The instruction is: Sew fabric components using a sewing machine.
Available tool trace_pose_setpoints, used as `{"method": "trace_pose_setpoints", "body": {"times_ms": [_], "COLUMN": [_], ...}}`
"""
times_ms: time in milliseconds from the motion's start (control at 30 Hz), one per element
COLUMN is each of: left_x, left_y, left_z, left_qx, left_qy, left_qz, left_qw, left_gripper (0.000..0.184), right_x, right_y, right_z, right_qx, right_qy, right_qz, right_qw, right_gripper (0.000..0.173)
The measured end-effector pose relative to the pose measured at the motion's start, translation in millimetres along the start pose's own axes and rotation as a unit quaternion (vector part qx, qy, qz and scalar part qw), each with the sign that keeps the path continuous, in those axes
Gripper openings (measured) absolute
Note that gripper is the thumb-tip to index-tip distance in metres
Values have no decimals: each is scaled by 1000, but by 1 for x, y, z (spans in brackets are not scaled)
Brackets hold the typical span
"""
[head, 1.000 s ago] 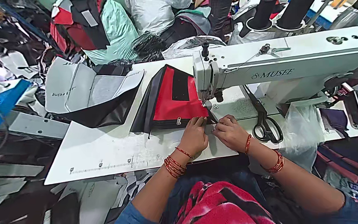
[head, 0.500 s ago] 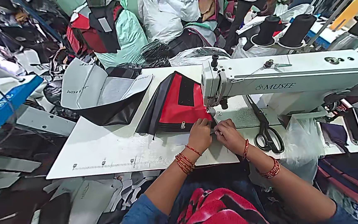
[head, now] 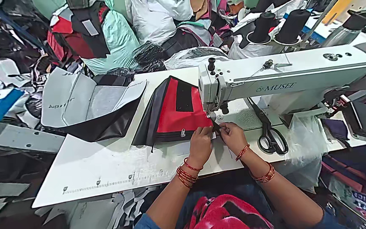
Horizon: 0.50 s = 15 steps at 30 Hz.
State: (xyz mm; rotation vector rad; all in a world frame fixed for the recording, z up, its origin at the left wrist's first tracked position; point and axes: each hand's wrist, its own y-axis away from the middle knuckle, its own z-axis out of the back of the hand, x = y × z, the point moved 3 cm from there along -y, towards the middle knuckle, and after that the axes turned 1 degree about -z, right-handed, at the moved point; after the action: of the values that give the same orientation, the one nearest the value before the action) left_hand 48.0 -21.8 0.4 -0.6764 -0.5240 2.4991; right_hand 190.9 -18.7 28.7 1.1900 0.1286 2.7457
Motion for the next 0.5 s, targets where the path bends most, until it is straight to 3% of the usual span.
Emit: {"method": "trace_pose_setpoints", "body": {"times_ms": [233, 500], "left_x": [-1, -10], "left_y": [2, -7], "left_z": [0, 14], "left_qx": [8, 200], "left_qy": [9, -50], "left_qz": [-5, -20], "left_qw": [1000, 978], "left_gripper": [31, 35], "right_x": [-1, -10], "right_y": [16, 13], "right_z": [-9, -12], "right_qx": [20, 49], "right_qy": [-67, -143], "right_qz": [-39, -15], "right_qw": [997, 988], "right_gripper": [29, 31]}}
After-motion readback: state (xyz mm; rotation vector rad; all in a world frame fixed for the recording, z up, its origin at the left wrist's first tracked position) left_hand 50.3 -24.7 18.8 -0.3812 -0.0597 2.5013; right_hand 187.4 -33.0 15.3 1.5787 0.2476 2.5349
